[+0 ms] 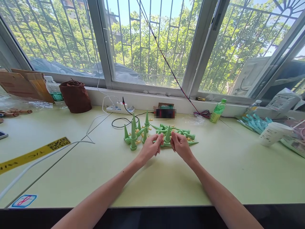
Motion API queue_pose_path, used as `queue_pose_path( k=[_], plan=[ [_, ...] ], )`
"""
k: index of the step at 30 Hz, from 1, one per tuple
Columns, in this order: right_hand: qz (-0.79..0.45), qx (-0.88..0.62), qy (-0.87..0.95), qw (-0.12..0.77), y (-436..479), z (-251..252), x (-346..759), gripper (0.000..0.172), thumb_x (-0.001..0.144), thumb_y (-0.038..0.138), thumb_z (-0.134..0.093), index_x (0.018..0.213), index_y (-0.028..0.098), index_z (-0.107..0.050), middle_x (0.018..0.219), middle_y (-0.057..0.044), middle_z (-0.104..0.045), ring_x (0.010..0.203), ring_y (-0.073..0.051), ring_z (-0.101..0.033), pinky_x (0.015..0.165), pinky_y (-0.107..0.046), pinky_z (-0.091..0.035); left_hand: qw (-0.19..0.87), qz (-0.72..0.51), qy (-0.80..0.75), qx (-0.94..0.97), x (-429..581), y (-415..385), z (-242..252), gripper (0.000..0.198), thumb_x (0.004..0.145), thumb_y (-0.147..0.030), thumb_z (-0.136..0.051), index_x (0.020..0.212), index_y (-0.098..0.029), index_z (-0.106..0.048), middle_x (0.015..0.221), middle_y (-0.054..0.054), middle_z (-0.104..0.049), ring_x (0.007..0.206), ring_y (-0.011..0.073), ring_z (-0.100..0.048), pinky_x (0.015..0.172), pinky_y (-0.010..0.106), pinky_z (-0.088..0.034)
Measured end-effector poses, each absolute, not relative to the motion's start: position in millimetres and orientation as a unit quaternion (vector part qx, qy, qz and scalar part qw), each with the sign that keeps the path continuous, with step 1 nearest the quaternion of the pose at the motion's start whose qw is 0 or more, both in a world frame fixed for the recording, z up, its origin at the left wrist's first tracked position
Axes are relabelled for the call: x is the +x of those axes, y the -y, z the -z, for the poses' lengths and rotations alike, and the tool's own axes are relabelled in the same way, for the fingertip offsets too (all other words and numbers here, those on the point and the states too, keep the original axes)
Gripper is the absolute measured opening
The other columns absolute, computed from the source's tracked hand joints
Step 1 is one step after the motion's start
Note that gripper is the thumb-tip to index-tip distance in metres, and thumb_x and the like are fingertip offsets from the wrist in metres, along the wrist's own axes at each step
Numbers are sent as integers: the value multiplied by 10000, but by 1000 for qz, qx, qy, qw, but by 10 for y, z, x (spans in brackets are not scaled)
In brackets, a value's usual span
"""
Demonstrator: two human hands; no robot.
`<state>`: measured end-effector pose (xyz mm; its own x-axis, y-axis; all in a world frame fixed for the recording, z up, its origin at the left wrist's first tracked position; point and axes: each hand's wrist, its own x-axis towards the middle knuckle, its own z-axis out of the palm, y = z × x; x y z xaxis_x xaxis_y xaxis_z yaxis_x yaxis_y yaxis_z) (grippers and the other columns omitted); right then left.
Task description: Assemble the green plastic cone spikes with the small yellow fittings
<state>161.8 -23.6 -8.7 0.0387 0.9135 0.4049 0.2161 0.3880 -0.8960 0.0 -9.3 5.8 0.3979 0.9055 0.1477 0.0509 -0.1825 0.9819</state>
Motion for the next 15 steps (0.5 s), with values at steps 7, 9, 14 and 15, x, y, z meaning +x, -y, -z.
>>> queue_pose_path(
  k=[7, 9, 14, 15],
  plan=[
    [-259, -460, 694, 490, 290, 102, 1622, 472, 942, 570, -403, 642, 206, -423, 503, 44, -454, 431, -90, -383, 442, -226, -322, 672, -288, -345, 588, -46, 83, -68, 704, 758, -769, -445, 700, -99, -655, 719, 92, -652, 467, 85, -492, 417, 217, -329],
    [-259, -458, 693, 492, 290, 112, 1619, 469, 947, 567, -389, 646, 209, -419, 507, 43, -452, 437, -94, -382, 448, -227, -325, 687, -296, -332, 574, -48, 81, -64, 640, 741, -736, -519, 724, -108, -642, 792, 99, -663, 490, 84, -505, 421, 213, -336],
    [-271, -446, 690, 503, 286, 106, 1608, 468, 948, 562, -385, 637, 213, -402, 513, 42, -449, 438, -94, -376, 443, -228, -319, 700, -308, -308, 567, -54, 88, -87, 537, 773, -648, -574, 721, -115, -605, 875, 106, -657, 507, 67, -493, 411, 194, -330],
    [-274, -443, 690, 503, 288, 101, 1605, 467, 949, 558, -385, 635, 212, -399, 515, 41, -455, 437, -93, -375, 442, -227, -319, 700, -307, -303, 569, -57, 92, -93, 523, 780, -634, -576, 730, -114, -610, 874, 103, -652, 510, 66, -491, 411, 192, -329]
  ],
)
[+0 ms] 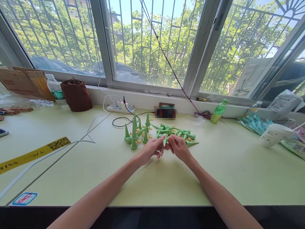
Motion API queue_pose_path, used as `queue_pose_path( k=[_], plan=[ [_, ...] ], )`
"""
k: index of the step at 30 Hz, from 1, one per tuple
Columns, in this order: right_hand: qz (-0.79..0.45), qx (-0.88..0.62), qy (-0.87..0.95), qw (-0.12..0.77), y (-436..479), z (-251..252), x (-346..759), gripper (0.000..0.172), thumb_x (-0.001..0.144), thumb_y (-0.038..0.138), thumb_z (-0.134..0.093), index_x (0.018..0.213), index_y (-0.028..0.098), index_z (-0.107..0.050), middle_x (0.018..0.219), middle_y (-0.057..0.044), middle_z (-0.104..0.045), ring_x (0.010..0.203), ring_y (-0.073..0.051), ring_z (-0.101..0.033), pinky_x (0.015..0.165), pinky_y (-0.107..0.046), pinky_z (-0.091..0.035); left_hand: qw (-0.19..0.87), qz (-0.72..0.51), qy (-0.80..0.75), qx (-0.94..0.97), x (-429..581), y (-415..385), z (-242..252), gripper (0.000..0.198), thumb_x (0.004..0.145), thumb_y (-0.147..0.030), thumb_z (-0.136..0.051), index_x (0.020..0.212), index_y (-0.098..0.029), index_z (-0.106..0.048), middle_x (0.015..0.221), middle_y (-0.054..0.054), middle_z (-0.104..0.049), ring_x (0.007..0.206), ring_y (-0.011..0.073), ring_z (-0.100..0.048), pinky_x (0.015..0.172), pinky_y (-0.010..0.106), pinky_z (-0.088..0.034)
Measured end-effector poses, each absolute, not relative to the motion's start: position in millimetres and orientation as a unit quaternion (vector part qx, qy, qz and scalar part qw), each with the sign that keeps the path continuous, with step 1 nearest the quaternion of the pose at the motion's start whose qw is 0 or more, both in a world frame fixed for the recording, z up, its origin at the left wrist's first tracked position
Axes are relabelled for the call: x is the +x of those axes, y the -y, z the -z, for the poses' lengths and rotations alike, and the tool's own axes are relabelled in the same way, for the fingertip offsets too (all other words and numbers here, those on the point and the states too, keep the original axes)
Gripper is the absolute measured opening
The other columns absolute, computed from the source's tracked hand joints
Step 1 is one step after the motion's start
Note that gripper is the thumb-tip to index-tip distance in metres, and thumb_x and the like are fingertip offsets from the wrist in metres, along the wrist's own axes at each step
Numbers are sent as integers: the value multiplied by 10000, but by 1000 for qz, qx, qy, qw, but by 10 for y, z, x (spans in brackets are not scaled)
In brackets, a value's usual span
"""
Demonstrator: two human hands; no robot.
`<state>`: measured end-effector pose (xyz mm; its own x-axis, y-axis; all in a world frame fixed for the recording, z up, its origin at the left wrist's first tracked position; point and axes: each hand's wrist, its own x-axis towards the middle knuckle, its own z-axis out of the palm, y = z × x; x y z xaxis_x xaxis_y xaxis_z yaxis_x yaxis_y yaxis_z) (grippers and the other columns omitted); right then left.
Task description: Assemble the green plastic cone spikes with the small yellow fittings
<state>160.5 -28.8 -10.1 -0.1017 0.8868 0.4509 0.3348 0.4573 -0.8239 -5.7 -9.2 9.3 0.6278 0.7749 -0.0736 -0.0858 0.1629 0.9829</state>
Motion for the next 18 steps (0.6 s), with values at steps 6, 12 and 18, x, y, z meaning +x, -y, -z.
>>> queue_pose_path(
  k=[6, 12, 18],
  plan=[
    [-286, -438, 680, 515, 302, 86, 1588, 486, 936, 586, -388, 623, 214, -399, 500, 44, -417, 427, -90, -372, 423, -226, -313, 685, -321, -289, 587, -66, 101, -88, 455, 761, -577, -641, 762, -123, -622, 732, 41, -574, 522, 72, -483, 423, 191, -350],
    [-323, -433, 649, 536, 291, 97, 1579, 528, 928, 602, -394, 571, 214, -363, 443, 54, -364, 370, -83, -348, 382, -238, -276, 657, -324, -271, 625, -75, 104, -75, 450, 778, -577, -626, 724, -134, -575, 608, -11, -491, 501, 71, -447, 448, 205, -369],
    [-341, -438, 629, 545, 273, 115, 1585, 574, 915, 603, -428, 504, 212, -340, 378, 57, -335, 326, -73, -330, 348, -236, -237, 595, -322, -273, 684, -96, 98, -70, 409, 801, -503, -634, 648, -150, -497, 550, -26, -501, 475, 66, -439, 465, 205, -346]
  ],
)
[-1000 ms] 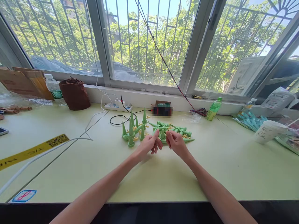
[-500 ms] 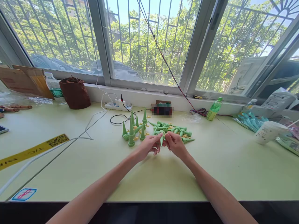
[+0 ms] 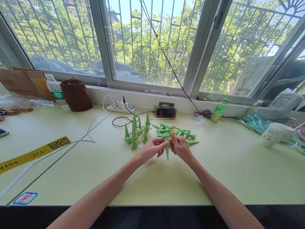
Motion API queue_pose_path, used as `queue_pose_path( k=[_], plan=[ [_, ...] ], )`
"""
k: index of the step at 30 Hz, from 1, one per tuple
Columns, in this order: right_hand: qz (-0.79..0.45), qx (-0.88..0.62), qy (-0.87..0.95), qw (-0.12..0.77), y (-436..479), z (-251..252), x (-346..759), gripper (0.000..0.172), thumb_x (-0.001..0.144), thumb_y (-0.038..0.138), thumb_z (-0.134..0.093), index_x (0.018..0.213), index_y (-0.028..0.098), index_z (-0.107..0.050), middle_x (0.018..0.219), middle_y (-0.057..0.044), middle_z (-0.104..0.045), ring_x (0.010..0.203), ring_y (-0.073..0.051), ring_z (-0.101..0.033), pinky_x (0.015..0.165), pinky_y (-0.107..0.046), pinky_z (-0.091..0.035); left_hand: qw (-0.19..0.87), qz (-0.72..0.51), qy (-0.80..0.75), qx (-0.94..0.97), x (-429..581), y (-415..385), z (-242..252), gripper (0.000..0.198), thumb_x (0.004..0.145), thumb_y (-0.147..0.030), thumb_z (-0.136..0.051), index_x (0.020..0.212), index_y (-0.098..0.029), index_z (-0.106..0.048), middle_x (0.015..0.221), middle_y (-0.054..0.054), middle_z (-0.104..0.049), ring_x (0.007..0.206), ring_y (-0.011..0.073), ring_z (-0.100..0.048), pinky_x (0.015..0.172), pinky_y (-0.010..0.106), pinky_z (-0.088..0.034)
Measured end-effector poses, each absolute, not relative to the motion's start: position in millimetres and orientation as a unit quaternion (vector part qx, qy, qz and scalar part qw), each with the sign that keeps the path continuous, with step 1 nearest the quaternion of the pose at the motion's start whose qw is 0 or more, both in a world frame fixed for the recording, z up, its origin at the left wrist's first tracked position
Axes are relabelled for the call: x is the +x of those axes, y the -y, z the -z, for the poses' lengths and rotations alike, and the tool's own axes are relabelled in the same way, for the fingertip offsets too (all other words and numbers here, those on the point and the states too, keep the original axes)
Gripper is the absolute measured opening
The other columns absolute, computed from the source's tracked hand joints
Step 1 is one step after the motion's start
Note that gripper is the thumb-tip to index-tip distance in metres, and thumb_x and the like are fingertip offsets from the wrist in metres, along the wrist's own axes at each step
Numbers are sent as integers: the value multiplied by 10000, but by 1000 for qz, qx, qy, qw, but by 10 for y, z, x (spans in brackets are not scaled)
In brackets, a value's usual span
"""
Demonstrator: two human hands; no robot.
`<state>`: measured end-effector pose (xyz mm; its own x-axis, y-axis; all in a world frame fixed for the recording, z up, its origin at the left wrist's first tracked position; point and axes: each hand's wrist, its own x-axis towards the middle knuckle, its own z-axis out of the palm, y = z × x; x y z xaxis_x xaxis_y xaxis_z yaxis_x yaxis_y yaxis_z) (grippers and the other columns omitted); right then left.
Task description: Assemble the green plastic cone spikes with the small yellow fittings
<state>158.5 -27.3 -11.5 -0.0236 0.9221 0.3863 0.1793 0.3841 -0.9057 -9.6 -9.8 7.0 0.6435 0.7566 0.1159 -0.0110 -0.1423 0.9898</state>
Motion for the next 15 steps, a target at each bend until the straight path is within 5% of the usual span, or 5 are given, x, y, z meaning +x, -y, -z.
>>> queue_pose_path(
  k=[5, 11, 15],
  plan=[
    [-356, -441, 615, 549, 270, 111, 1582, 604, 892, 620, -455, 461, 213, -338, 345, 54, -329, 295, -73, -329, 323, -236, -238, 510, -338, -286, 737, -76, 77, -14, 335, 832, -462, -603, 717, -149, -565, 506, -40, -466, 436, 67, -413, 436, 204, -315],
    [-386, -442, 590, 555, 295, 48, 1551, 625, 859, 658, -471, 435, 222, -325, 317, 50, -329, 250, -69, -295, 279, -238, -201, 351, -407, -286, 793, -29, 72, 31, 208, 851, -350, -583, 786, -166, -656, 785, 13, -530, 598, 77, -467, 515, 192, -403],
    [-386, -438, 582, 566, 281, 60, 1540, 624, 871, 679, -424, 458, 217, -350, 333, 49, -335, 252, -74, -321, 277, -232, -212, 343, -406, -318, 785, -17, 83, 18, 219, 865, -360, -557, 796, -164, -624, 801, 14, -549, 569, 69, -462, 503, 191, -404]
  ],
)
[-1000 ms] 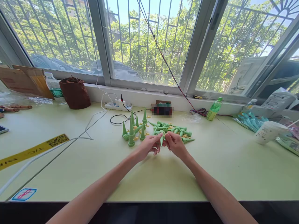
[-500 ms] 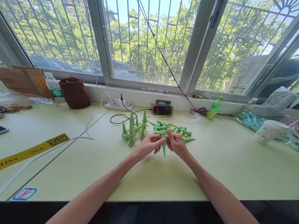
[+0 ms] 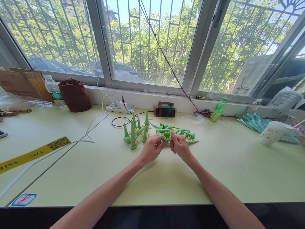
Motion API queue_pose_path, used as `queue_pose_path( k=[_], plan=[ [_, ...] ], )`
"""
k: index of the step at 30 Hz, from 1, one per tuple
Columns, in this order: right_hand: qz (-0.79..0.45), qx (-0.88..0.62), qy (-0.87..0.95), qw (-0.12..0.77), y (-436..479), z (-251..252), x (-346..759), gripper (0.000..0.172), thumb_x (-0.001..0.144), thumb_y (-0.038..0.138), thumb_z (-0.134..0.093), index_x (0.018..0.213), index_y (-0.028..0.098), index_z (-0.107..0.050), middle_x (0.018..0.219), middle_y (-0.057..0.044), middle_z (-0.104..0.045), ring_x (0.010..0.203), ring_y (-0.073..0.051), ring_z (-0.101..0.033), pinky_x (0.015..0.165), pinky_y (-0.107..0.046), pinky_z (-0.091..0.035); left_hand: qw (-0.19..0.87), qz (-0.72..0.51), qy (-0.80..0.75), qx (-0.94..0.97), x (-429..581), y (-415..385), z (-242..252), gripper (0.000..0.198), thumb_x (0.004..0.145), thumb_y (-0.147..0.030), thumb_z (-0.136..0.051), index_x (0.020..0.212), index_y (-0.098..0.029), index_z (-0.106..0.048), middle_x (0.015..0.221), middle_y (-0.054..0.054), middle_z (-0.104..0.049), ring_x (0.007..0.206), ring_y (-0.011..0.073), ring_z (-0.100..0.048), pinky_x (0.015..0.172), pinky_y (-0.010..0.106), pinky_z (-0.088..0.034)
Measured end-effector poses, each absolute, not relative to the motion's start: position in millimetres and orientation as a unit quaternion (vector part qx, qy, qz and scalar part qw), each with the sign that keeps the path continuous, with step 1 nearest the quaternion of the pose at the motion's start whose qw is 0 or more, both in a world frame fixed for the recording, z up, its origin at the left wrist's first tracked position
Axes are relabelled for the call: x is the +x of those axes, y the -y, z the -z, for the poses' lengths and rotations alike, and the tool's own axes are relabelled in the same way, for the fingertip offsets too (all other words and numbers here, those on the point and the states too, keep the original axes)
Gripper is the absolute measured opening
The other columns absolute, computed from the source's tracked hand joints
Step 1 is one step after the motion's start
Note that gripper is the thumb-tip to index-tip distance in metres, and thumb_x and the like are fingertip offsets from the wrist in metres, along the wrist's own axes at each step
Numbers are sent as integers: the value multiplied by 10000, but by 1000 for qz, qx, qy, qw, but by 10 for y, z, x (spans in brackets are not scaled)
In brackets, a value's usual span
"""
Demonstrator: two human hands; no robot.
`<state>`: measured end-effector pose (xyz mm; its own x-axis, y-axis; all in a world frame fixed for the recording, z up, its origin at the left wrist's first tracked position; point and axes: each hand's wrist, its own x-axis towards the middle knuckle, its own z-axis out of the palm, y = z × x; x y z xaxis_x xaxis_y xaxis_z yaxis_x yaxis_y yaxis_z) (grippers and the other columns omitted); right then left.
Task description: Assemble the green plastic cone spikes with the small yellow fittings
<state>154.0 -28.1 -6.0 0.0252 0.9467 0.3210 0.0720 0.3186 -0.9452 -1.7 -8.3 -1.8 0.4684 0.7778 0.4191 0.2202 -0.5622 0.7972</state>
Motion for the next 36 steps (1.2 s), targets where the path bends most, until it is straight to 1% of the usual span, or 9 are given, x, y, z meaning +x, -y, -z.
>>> queue_pose_path(
  k=[4, 7, 10, 15, 21, 24, 29, 32, 36],
  plan=[
    [-372, -428, 575, 589, 242, 98, 1573, 576, 876, 657, -450, 520, 208, -391, 380, 63, -337, 270, -72, -340, 286, -219, -230, 439, -402, -356, 721, -21, 80, -18, 325, 814, -472, -613, 947, -176, -594, 850, 13, -597, 482, 57, -486, 436, 202, -383],
    [-353, -427, 584, 593, 236, 99, 1607, 552, 894, 633, -440, 547, 207, -385, 421, 64, -344, 296, -67, -338, 303, -217, -247, 545, -378, -370, 650, -35, 67, -57, 455, 806, -603, -559, 813, -148, -582, 743, 15, -587, 448, 65, -481, 395, 204, -349],
    [-312, -434, 635, 558, 262, 86, 1626, 523, 932, 580, -411, 574, 200, -400, 462, 53, -378, 348, -68, -353, 354, -218, -277, 654, -324, -355, 584, -46, 64, -92, 587, 796, -698, -485, 693, -126, -568, 682, 39, -579, 443, 70, -463, 381, 206, -321],
    [-247, -445, 710, 487, 307, 92, 1624, 469, 972, 488, -385, 606, 195, -403, 501, 42, -430, 430, -80, -366, 443, -223, -302, 731, -281, -308, 541, -58, 84, -111, 523, 781, -663, -550, 814, -142, -575, 728, 36, -590, 474, 75, -472, 390, 195, -324],
    [-211, -449, 726, 475, 287, 119, 1627, 448, 982, 446, -370, 611, 196, -391, 521, 42, -419, 485, -91, -358, 489, -228, -299, 696, -303, -289, 584, -81, 58, -106, 455, 796, -588, -595, 770, -134, -566, 703, 16, -538, 478, 68, -471, 396, 202, -327],
    [-203, -450, 727, 478, 270, 130, 1634, 447, 980, 448, -374, 610, 197, -371, 517, 45, -393, 488, -92, -345, 488, -232, -283, 649, -316, -295, 627, -90, 46, -90, 452, 812, -596, -571, 761, -147, -555, 580, -27, -468, 457, 78, -459, 405, 205, -333],
    [-202, -455, 717, 488, 255, 145, 1638, 485, 975, 483, -367, 584, 196, -373, 492, 39, -389, 464, -93, -335, 471, -244, -264, 531, -335, -313, 712, -82, 92, -69, 393, 832, -554, -566, 757, -173, -510, 523, -44, -470, 427, 81, -442, 411, 208, -322],
    [-217, -467, 699, 496, 259, 135, 1622, 541, 965, 526, -361, 534, 200, -362, 444, 35, -374, 428, -92, -319, 446, -254, -248, 458, -373, -323, 739, -58, 123, -58, 339, 826, -503, -592, 775, -185, -489, 575, -48, -455, 454, 77, -434, 434, 211, -333],
    [-230, -483, 679, 502, 286, 93, 1585, 602, 947, 577, -357, 472, 208, -344, 392, 28, -356, 399, -93, -313, 422, -257, -261, 368, -417, -317, 769, -40, 127, -26, 290, 829, -430, -602, 724, -181, -498, 774, 5, -487, 583, 89, -463, 499, 216, -397]
  ],
)
